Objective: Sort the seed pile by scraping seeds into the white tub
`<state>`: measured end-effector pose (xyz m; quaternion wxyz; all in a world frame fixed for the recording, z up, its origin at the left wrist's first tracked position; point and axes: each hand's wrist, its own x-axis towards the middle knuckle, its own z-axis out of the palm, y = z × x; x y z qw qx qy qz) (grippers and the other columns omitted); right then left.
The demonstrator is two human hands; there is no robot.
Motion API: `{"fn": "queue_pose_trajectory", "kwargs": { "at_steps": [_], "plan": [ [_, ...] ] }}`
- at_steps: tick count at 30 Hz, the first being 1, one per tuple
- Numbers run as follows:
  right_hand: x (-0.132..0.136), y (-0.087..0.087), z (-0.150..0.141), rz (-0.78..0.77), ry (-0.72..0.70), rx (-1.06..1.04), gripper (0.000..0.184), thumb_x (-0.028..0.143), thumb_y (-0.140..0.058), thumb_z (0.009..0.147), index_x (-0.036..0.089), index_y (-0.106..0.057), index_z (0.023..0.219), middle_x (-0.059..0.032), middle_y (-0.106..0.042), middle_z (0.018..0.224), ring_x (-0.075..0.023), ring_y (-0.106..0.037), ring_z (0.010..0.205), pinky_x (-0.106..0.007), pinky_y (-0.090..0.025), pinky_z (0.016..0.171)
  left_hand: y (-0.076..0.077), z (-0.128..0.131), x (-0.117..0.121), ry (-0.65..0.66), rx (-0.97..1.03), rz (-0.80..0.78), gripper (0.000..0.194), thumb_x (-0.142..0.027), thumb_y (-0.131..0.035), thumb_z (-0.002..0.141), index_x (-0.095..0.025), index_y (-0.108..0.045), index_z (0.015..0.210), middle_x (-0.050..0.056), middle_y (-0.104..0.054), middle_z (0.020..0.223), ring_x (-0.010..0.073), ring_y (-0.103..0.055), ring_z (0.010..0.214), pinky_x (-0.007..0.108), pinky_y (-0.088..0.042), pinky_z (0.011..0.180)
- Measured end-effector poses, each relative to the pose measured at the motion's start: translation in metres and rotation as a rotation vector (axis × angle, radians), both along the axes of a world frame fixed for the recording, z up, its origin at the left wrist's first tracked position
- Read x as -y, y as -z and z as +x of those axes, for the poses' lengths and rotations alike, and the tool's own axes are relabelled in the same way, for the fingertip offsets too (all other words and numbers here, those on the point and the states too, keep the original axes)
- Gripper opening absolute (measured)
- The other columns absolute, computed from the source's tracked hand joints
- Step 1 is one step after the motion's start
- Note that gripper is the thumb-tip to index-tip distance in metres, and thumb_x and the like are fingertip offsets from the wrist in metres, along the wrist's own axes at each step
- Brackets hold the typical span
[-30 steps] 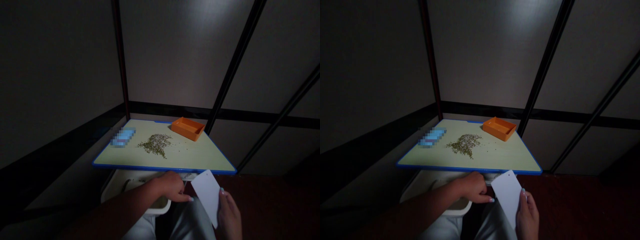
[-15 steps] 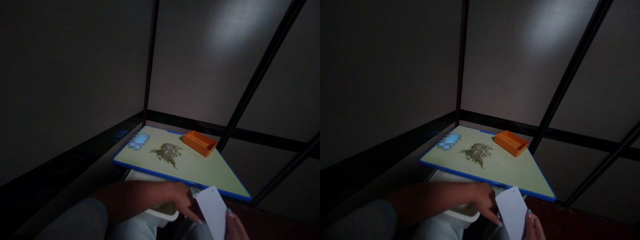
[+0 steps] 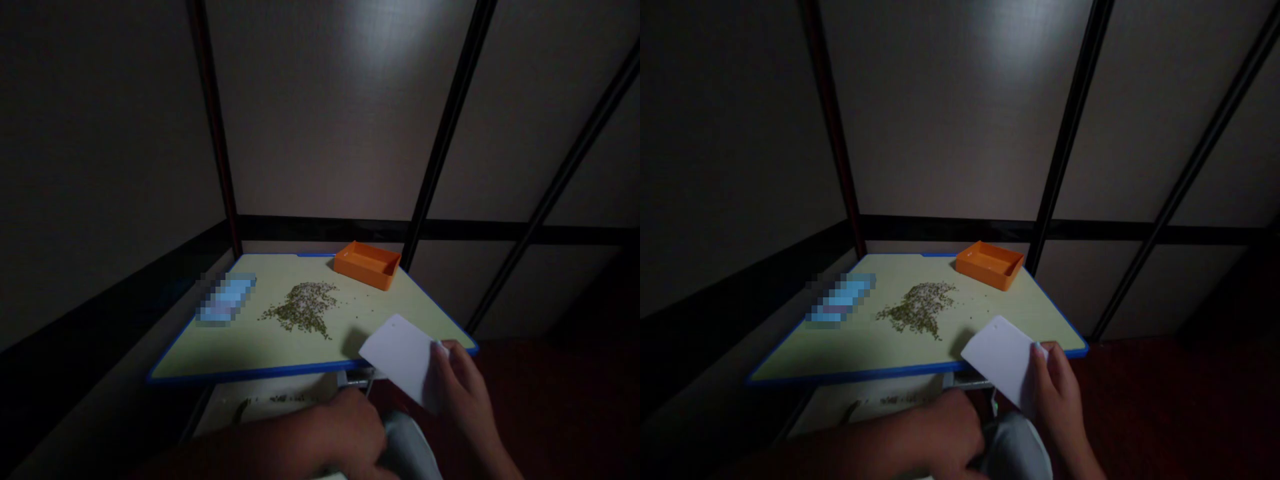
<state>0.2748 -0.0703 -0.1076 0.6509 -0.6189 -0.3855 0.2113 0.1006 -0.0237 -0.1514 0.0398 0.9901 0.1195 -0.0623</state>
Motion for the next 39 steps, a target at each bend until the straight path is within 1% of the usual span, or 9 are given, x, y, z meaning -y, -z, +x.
{"fn": "queue_pose_trajectory", "kwargs": {
  "at_steps": [2, 4, 8, 11, 16, 20, 27, 32, 39],
  "plan": [
    [-0.020, -0.012, -0.002, 0.046, -0.019, 0.123, 0.043, 0.064, -0.060, 0.074, 0.021, -0.055, 0.072, 0.0017, -0.053, 0.062, -0.0151, -0.049, 0.059, -0.025, -0.039, 0.052, -0.001, 0.003, 0.000, 0.023, -0.087, 0.004, 0.062, -0.071, -0.047, 0.079, -0.016, -0.071, 0.062, 0.011, -0.062, 0.051, 0.0269, -0.063, 0.051, 0.034, -0.046, 0.048],
    [-0.042, -0.017, -0.004, 0.078, -0.068, 0.185, 0.036, 0.057, -0.058, 0.077, 0.021, -0.057, 0.077, 0.0001, -0.058, 0.068, -0.0162, -0.052, 0.064, -0.026, -0.041, 0.058, -0.004, 0.006, 0.001, 0.029, -0.136, 0.011, 0.066, -0.072, -0.042, 0.081, -0.016, -0.073, 0.067, 0.013, -0.065, 0.055, 0.0291, -0.065, 0.055, 0.036, -0.046, 0.049],
    [-0.080, -0.012, -0.006, 0.064, -0.129, 0.273, 0.029, 0.049, -0.055, 0.080, 0.020, -0.060, 0.081, -0.0028, -0.065, 0.076, -0.0186, -0.057, 0.070, -0.029, -0.044, 0.067, -0.011, 0.010, 0.005, 0.025, -0.156, 0.021, 0.065, -0.071, -0.043, 0.082, -0.015, -0.075, 0.072, 0.014, -0.066, 0.059, 0.0298, -0.067, 0.060, 0.036, -0.047, 0.053],
    [-0.095, -0.007, -0.004, 0.050, -0.190, 0.303, 0.027, 0.046, -0.053, 0.081, 0.020, -0.061, 0.085, -0.0045, -0.069, 0.082, -0.0202, -0.060, 0.076, -0.030, -0.045, 0.072, -0.014, 0.011, 0.006, 0.022, -0.149, 0.014, 0.063, -0.070, -0.044, 0.082, -0.015, -0.075, 0.074, 0.013, -0.067, 0.059, 0.0290, -0.067, 0.061, 0.035, -0.047, 0.053],
    [-0.098, -0.005, -0.003, 0.039, -0.201, 0.332, 0.028, 0.046, -0.053, 0.083, 0.019, -0.062, 0.086, -0.0048, -0.069, 0.085, -0.0197, -0.060, 0.078, -0.030, -0.044, 0.074, -0.013, 0.015, 0.004, 0.033, -0.156, -0.010, 0.065, -0.072, -0.045, 0.082, -0.015, -0.075, 0.071, 0.013, -0.065, 0.056, 0.0286, -0.066, 0.056, 0.035, -0.045, 0.051],
    [-0.095, -0.005, -0.010, 0.026, -0.209, 0.325, 0.029, 0.047, -0.053, 0.083, 0.020, -0.062, 0.086, -0.0040, -0.069, 0.082, -0.0190, -0.060, 0.076, -0.029, -0.044, 0.072, -0.013, 0.018, 0.001, 0.042, -0.133, -0.015, 0.062, -0.071, -0.048, 0.080, -0.016, -0.072, 0.066, 0.011, -0.063, 0.052, 0.0253, -0.063, 0.052, 0.033, -0.045, 0.053],
    [-0.097, -0.002, -0.027, 0.057, -0.241, 0.304, 0.031, 0.049, -0.053, 0.082, 0.019, -0.062, 0.085, -0.0034, -0.066, 0.079, -0.0180, -0.056, 0.072, -0.028, -0.043, 0.068, -0.020, 0.017, 0.000, 0.034, -0.144, -0.002, 0.064, -0.072, -0.043, 0.083, -0.016, -0.073, 0.071, 0.010, -0.065, 0.057, 0.0244, -0.065, 0.057, 0.034, -0.048, 0.059],
    [-0.097, -0.004, -0.019, 0.076, -0.225, 0.137, 0.035, 0.053, -0.059, 0.076, 0.018, -0.062, 0.082, -0.0004, -0.060, 0.069, -0.0147, -0.050, 0.061, -0.026, -0.039, 0.057, -0.028, 0.015, 0.002, 0.031, -0.176, -0.003, 0.061, -0.069, -0.044, 0.085, -0.016, -0.075, 0.080, 0.011, -0.068, 0.063, 0.0257, -0.066, 0.064, 0.035, -0.049, 0.062],
    [-0.092, -0.003, -0.011, 0.038, -0.276, 0.201, 0.035, 0.052, -0.060, 0.077, 0.018, -0.063, 0.081, 0.0007, -0.058, 0.066, -0.0132, -0.045, 0.058, -0.025, -0.036, 0.055, -0.033, 0.014, 0.002, 0.014, -0.166, -0.007, 0.063, -0.069, -0.043, 0.085, -0.016, -0.075, 0.079, 0.012, -0.068, 0.064, 0.0243, -0.066, 0.062, 0.033, -0.047, 0.058]
  ]
}}
